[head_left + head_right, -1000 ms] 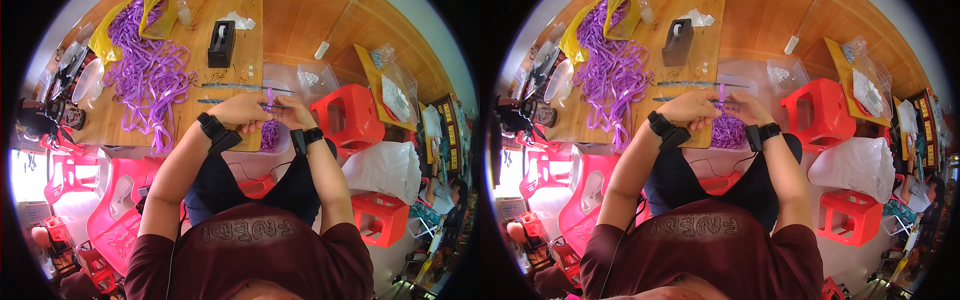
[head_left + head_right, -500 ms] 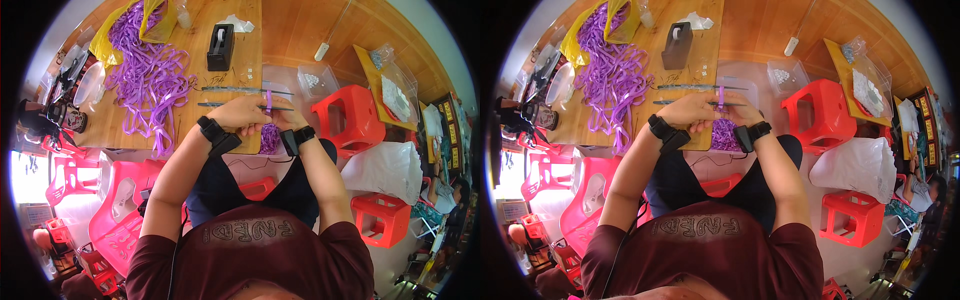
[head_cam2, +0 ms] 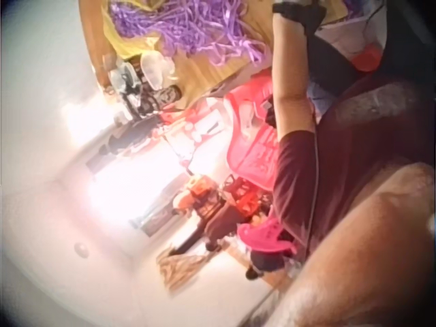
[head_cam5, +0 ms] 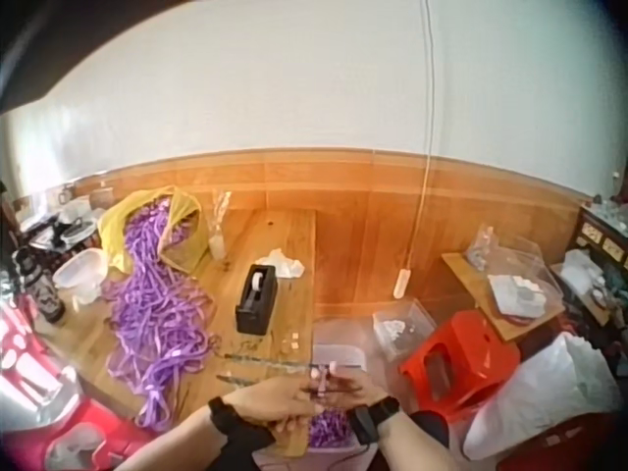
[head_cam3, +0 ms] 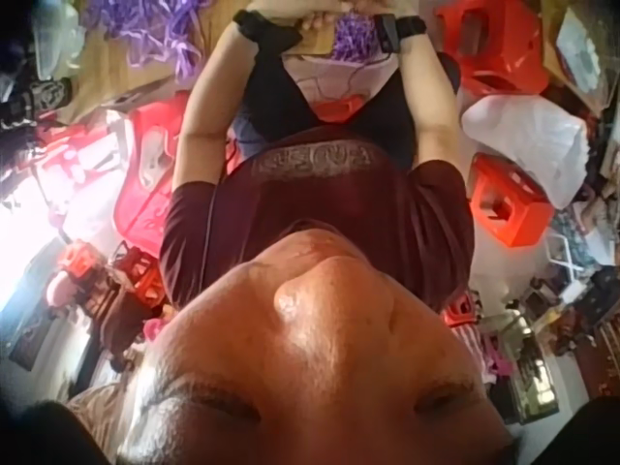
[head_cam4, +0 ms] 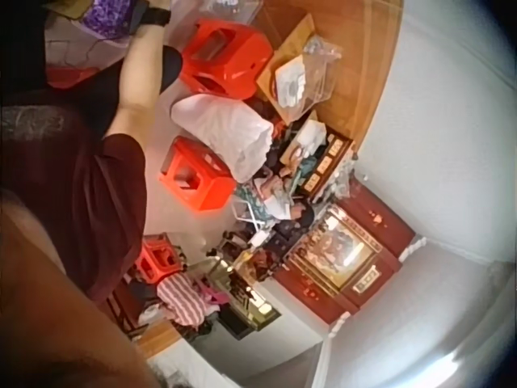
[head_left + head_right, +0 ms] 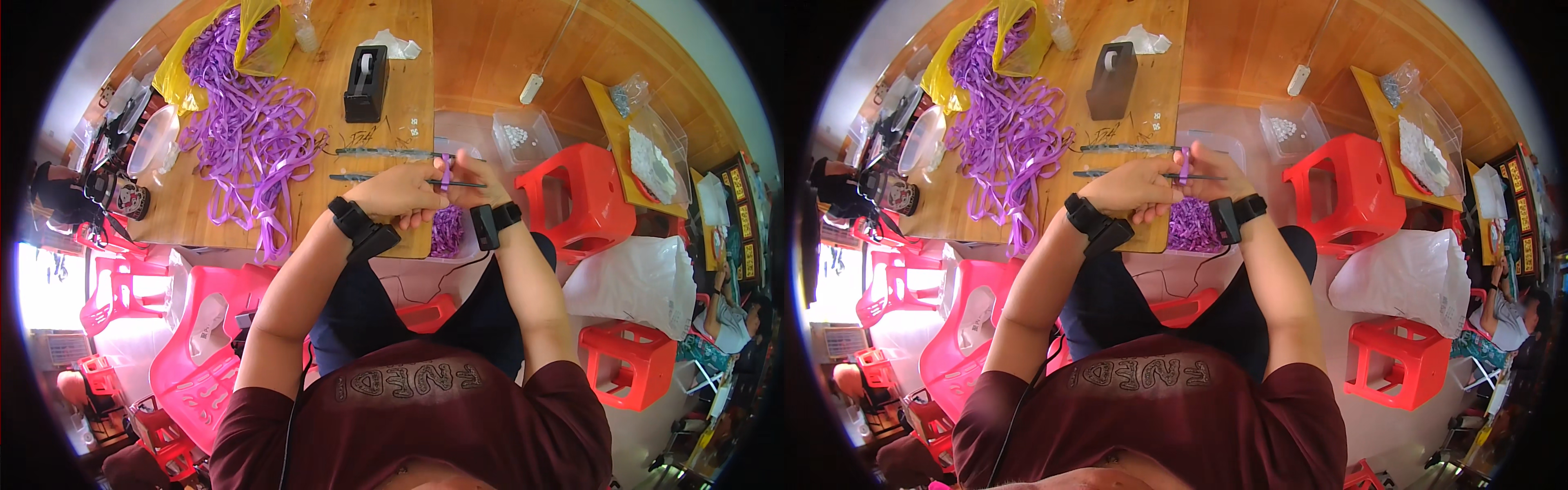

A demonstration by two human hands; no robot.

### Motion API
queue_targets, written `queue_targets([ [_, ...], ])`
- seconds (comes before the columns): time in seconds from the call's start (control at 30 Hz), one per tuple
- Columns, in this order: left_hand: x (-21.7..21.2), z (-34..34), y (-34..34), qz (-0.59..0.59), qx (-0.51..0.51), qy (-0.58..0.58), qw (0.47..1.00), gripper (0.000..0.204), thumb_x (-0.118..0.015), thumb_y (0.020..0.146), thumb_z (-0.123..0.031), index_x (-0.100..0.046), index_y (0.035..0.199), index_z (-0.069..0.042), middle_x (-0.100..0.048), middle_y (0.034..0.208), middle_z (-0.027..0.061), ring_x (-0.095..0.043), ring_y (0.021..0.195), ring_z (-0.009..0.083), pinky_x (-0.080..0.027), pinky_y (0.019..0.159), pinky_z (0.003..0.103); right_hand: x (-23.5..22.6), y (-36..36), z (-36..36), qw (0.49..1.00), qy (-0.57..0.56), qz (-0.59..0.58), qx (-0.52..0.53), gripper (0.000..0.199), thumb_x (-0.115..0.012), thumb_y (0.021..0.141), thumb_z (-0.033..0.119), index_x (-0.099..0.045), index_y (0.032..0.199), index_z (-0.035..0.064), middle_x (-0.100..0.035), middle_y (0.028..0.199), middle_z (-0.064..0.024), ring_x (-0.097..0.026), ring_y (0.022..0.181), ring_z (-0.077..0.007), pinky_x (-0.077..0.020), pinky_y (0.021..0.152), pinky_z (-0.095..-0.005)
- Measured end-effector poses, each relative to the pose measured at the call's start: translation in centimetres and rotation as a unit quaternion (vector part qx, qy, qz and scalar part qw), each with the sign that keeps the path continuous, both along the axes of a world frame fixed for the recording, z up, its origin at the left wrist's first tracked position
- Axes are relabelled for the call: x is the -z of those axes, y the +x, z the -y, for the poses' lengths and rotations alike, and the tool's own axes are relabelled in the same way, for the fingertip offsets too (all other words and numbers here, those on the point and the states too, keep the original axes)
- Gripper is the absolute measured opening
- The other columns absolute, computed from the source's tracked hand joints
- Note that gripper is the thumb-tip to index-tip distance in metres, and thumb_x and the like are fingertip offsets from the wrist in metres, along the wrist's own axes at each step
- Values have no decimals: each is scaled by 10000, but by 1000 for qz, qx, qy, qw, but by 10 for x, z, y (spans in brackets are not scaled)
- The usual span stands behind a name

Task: Assembling purple lanyard straps by sliding on plastic clips and checking lengths against a fixed ruler.

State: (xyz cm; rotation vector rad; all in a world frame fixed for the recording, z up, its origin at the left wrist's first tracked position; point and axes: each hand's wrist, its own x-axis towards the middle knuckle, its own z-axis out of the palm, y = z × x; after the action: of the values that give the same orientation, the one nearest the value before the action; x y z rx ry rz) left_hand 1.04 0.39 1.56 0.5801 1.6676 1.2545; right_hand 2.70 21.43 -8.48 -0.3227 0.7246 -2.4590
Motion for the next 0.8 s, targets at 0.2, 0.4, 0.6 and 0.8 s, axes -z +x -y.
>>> queue_targets([
  [0.2, -3, 0, 1, 5, 6, 3, 1000, 602, -638, 940, -169, -372, 1435, 44, -583, 695, 38, -550, 505, 87, -410, 411, 212, 17, 3, -11, 993, 74, 63, 62, 292, -561, 1000, 211, -605, 1219, 23, -676, 1139, -101, -658, 1027, -206, -534, 880, -349],
  [0.4, -2, -4, -1, 0, 1, -1, 1000, 550, -634, 943, -164, -411, 1401, 43, -580, 686, 37, -548, 502, 85, -402, 402, 209, 55, 9, -25, 997, -65, 34, 12, 341, -581, 996, 249, -596, 1246, 19, -676, 1158, -113, -655, 1041, -233, -523, 908, -386],
  [0.6, -1, -3, 0, -16, -4, -12, 1000, 456, -625, 952, -170, -488, 1351, 3, -586, 677, 34, -557, 502, 82, -419, 409, 202, 36, 0, 12, 996, -9, 39, 77, 347, -585, 1000, 345, -635, 1179, 52, -675, 1146, -126, -644, 1063, -252, -497, 923, -429],
  [0.8, -15, 25, 28, -93, -76, 28, 992, 514, -572, 987, -195, -432, 1464, -65, -655, 773, 58, -602, 574, 97, -499, 502, 230, 62, 11, -11, 977, -164, 34, 134, 211, -641, 970, 304, -636, 1015, 98, -636, 927, -53, -611, 924, -218, -487, 917, -423],
])
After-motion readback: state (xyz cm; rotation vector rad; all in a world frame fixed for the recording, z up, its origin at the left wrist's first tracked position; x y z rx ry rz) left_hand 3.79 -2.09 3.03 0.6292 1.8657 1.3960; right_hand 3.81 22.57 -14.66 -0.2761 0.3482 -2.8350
